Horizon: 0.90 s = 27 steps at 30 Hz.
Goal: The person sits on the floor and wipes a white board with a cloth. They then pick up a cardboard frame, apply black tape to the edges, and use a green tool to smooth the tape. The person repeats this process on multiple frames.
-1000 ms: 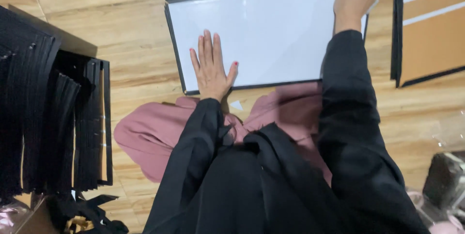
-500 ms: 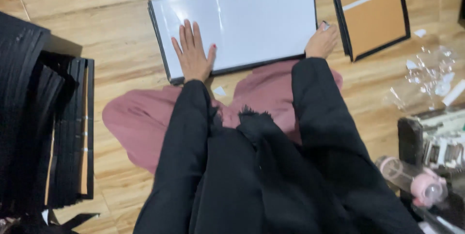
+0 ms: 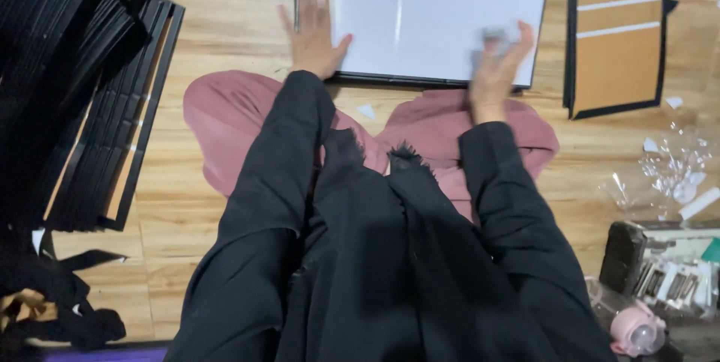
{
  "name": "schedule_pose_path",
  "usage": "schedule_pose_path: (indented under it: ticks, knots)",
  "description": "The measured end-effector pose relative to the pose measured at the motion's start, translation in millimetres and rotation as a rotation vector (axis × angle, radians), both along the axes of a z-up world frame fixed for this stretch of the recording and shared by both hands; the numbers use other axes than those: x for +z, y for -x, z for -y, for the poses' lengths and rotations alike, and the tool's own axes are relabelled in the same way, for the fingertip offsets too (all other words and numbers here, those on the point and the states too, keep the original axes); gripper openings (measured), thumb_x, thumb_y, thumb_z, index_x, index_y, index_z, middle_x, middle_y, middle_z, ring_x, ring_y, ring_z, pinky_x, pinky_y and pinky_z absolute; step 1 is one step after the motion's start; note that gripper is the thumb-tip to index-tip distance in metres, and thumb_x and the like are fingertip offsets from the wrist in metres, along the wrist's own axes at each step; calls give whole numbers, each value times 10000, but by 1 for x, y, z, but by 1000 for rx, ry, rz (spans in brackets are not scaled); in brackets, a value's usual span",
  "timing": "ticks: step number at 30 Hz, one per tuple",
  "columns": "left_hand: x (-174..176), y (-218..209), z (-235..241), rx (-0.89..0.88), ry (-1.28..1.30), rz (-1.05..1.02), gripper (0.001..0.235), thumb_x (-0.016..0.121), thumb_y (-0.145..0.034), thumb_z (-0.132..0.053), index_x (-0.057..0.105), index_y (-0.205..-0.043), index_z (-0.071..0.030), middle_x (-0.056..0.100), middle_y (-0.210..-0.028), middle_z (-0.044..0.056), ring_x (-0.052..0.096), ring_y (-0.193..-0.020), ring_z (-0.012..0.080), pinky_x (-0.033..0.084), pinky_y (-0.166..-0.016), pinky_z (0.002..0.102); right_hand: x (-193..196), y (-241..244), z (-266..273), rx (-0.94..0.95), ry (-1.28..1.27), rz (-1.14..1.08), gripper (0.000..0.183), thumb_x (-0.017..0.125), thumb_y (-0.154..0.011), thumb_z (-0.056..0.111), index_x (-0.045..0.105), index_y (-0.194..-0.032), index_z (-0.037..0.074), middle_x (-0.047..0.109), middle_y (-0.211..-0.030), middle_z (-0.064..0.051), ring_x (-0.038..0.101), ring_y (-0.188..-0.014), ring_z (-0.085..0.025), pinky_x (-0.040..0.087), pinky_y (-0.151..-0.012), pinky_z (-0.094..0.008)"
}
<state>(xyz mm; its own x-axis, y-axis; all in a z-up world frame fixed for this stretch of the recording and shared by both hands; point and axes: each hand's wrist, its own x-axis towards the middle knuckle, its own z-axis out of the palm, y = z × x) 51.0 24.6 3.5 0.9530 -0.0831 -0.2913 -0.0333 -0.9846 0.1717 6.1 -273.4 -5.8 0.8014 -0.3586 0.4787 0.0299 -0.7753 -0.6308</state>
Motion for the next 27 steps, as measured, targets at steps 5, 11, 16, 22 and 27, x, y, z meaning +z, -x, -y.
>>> schedule_pose_path:
  ticks: [5,11,16,22,27]
  knots:
    - [-9,0,17,-293,73,178,669,482,-992,-404,109,-1454,-96,23,-1482,76,12,-1365,251,26,-1052,597,-15,-7,-96,490,279,-412,227,559,-809,200,489,-1011,123,423,-1109,-108,353,-1095,-349,214,-928,-461]
    - [6,-6,21,-287,30,220,658,481,-962,-389,156,-1444,-81,84,-1473,108,78,-1357,279,84,-1039,619,-12,-68,-109,496,382,-277,175,564,-882,150,455,-974,50,403,-1168,-154,335,-1128,-374,228,-947,-525]
    - [8,-13,23,-286,11,150,680,470,-945,-403,138,-1446,-84,68,-1477,110,70,-1363,286,76,-1039,629,-10,-139,-117,465,465,-359,291,555,-940,142,420,-1185,61,322,-1334,-167,223,-1265,-364,150,-1024,-548]
    - [11,-12,21,-291,-33,95,687,467,-962,-438,108,-1447,-109,62,-1483,92,63,-1368,270,82,-1048,612,-13,-161,-121,447,485,-303,364,547,-960,154,426,-1271,7,413,-1298,-190,342,-1200,-371,156,-1015,-512]
    - [5,-11,23,-300,12,150,682,457,-932,-422,132,-1445,-111,77,-1483,88,82,-1370,266,64,-1050,610,-35,-110,-113,430,469,-391,551,594,-956,136,261,-1381,26,261,-1431,-156,219,-1337,-329,138,-1096,-494]
